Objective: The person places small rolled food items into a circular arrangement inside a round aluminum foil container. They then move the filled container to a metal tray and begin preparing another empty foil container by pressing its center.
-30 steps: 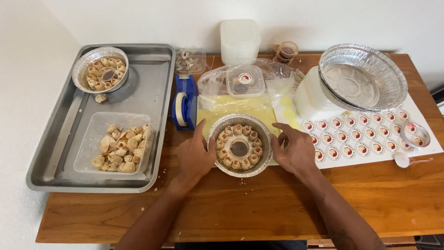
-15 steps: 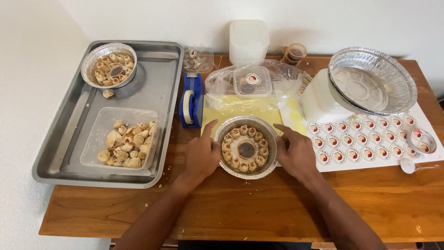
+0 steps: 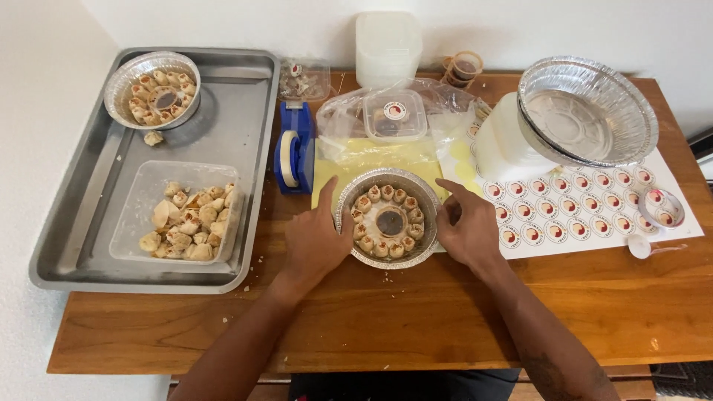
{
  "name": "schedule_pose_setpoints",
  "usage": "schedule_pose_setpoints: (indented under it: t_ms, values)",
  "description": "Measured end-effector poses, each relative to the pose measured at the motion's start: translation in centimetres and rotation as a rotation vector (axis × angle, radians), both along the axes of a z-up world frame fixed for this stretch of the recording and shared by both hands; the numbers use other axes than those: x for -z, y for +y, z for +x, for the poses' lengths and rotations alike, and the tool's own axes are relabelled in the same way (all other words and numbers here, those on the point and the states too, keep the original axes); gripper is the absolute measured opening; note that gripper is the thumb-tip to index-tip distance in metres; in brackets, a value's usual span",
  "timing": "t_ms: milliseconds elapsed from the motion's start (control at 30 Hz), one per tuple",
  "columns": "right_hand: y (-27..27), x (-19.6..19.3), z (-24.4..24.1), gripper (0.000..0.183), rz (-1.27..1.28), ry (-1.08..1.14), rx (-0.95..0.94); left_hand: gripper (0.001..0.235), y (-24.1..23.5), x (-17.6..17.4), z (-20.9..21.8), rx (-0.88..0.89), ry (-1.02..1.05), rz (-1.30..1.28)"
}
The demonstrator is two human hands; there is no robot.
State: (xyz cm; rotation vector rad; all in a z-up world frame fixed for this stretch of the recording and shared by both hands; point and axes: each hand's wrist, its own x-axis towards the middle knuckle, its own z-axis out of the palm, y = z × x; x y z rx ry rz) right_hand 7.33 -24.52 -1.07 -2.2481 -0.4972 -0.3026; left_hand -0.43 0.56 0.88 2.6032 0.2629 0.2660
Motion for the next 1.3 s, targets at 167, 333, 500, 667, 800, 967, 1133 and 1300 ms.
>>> schedule_pose_setpoints:
  t_ms: [167, 333, 500, 667, 800, 967, 1133, 1300]
  values:
    - [0.7, -0.8, -0.5, 0.036, -0.027, -0.132, -0.005, 0.062, 0.9, 0.5, 0.0, 0.078, -0.054, -0.137]
    - [1.2, -2.8, -1.3, 0.022, -0.151, -0.463, -0.083, 0.059, 0.7, 1.8, 0.4, 0.001, -0.236, 0.075]
    - [1.8, -1.9, -2.4, 0.021, -0.247, -0.412, -0.402, 0.031, 1.0, 1.7, 0.8, 0.442, -0.644, -0.001]
    - [2.2, -1.8, -2.8, 0.029, -0.307, -0.325, -0.397, 0.023, 0.2, 1.7, 0.7, 0.635, -0.587, 0.075]
    - [2.3, -1.6, -3.2, 0.03, -0.309, -0.307, -0.388, 0.022, 0.0, 2.2, 0.7, 0.627, -0.651, 0.056]
    - [2.1, -2.4, -2.5, 0.04, -0.221, -0.339, -0.412, 0.024, 0.4, 2.6, 1.6, 0.563, -0.72, 0.038]
    - [1.7, -0.4, -1.9, 0.027, 0.012, -0.572, -0.342, 0.028, 1.7, 1.6, 0.8, 0.331, -0.996, 0.007]
    - [2.0, 1.0, -2.2, 0.007, 0.215, -0.525, -0.354, 0.019, 0.9, 0.4, 0.3, 0.279, -0.872, -0.257]
